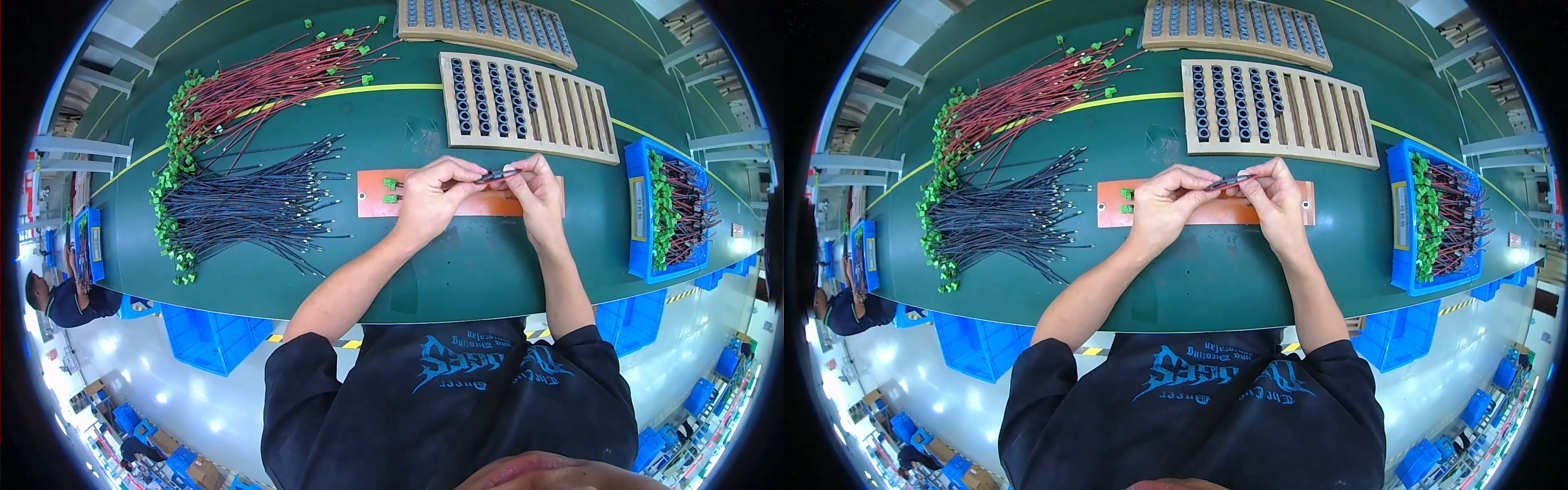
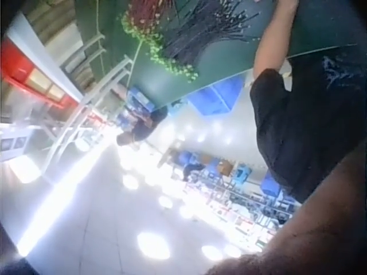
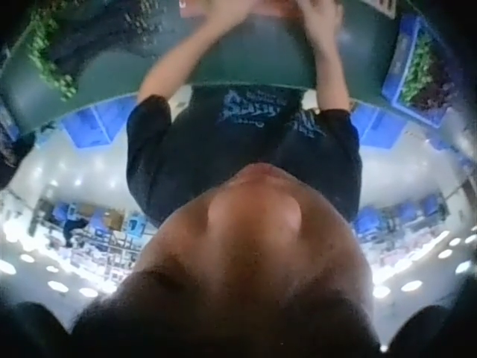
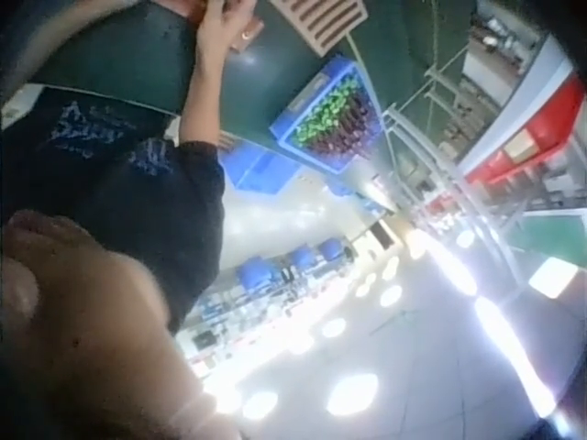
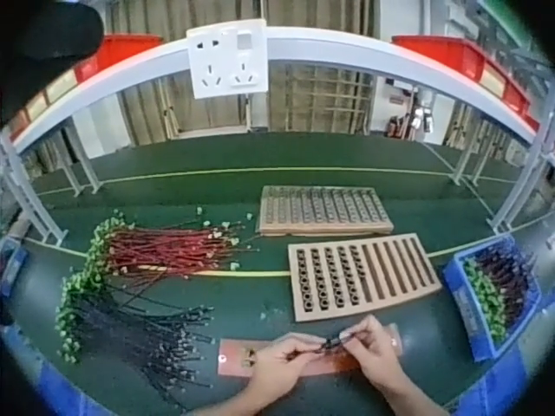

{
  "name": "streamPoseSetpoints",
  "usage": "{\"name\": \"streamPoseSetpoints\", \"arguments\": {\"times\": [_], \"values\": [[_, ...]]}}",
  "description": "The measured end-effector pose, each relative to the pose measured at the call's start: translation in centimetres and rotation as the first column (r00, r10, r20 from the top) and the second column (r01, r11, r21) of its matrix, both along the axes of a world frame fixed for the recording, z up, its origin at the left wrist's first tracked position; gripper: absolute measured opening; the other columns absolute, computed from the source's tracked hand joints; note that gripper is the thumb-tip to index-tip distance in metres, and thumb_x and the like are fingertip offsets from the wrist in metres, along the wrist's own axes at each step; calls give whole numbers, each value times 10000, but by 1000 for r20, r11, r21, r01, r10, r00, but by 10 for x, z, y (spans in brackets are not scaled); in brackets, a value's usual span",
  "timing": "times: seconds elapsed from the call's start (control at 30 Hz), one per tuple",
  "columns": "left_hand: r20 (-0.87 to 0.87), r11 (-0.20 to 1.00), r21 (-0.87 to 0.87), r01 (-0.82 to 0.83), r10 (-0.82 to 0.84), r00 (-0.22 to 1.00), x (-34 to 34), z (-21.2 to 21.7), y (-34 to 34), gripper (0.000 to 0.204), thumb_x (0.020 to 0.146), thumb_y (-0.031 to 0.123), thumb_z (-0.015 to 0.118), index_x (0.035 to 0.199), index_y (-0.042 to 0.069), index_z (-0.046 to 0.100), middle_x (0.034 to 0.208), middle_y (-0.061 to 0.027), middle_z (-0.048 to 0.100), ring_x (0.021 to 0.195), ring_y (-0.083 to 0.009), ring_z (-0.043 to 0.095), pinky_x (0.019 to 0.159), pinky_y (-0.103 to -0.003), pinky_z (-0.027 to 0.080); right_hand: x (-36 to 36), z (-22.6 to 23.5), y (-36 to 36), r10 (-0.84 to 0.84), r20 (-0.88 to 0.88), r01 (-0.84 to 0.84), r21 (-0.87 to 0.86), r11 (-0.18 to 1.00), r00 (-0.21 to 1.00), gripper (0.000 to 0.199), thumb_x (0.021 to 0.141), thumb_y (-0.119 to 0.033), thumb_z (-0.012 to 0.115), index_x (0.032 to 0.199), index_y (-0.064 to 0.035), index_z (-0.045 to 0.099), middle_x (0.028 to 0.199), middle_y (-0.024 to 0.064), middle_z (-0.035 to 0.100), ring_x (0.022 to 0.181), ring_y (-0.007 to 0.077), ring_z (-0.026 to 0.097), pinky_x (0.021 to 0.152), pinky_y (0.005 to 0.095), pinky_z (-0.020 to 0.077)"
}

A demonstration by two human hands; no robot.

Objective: The person assembles connectors onto wiring harnesses by hand, taking the components from plastic trays at a factory workstation.

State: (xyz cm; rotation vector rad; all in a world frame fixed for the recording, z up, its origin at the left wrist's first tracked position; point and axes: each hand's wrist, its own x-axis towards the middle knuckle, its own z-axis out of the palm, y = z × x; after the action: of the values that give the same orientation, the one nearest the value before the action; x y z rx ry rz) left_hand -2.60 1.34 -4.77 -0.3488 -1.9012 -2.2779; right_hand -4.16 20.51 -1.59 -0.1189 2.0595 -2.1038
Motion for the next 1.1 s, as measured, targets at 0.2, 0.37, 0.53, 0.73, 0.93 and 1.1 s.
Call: {"name": "streamPoseSetpoints", "arguments": {"times": [0.2,0.37,0.53,0.73,0.93,1.1], "values": [[-47,994,-107,-15,10,999,1,8,2,145,841,-129,688,959,-45,676,1024,-136,687,934,-196,697,853,-321,592,2,-4,-4,-30,-44,29,-23,999,999,141,1006,-98,623,1017,-28,502,948,117,695,874,152,694,810,282,560],[-84,978,-201,-49,33,996,4,12,1,131,846,-124,665,954,-50,668,1031,-129,685,937,-190,696,841,-312,585,-1,-4,1,-30,-39,31,12,999,999,149,1004,-102,629,1004,-32,497,942,113,691,839,132,678,789,264,555],[-57,989,-148,-25,17,998,0,4,-3,118,828,-117,669,918,-41,666,1025,-117,680,928,-193,690,805,-313,577,-5,-9,7,50,-65,-51,-10,999,997,132,999,-76,629,998,-28,506,932,102,689,845,119,674,756,244,543],[-135,966,-253,-59,25,990,3,19,1,97,811,-112,694,852,-32,657,966,-114,679,890,-184,688,771,-303,574,-4,-6,5,27,-87,-24,39,999,996,147,996,-94,642,994,-33,508,920,99,701,825,115,680,746,238,538],[109,993,-107,-56,67,992,4,13,3,98,816,-103,716,846,-29,658,948,-107,681,864,-185,692,771,-308,584,-4,-6,4,55,-84,-51,47,998,995,151,999,-99,639,988,-45,499,923,99,708,829,109,685,734,230,531],[-26,998,-56,32,-34,999,-4,9,1,84,826,-76,726,868,-43,661,991,-103,689,874,-165,682,777,-272,576,-1,-11,4,59,-102,-58,18,998,993,145,998,-87,637,1019,-38,501,937,97,708,856,104,676,737,228,526]]}}
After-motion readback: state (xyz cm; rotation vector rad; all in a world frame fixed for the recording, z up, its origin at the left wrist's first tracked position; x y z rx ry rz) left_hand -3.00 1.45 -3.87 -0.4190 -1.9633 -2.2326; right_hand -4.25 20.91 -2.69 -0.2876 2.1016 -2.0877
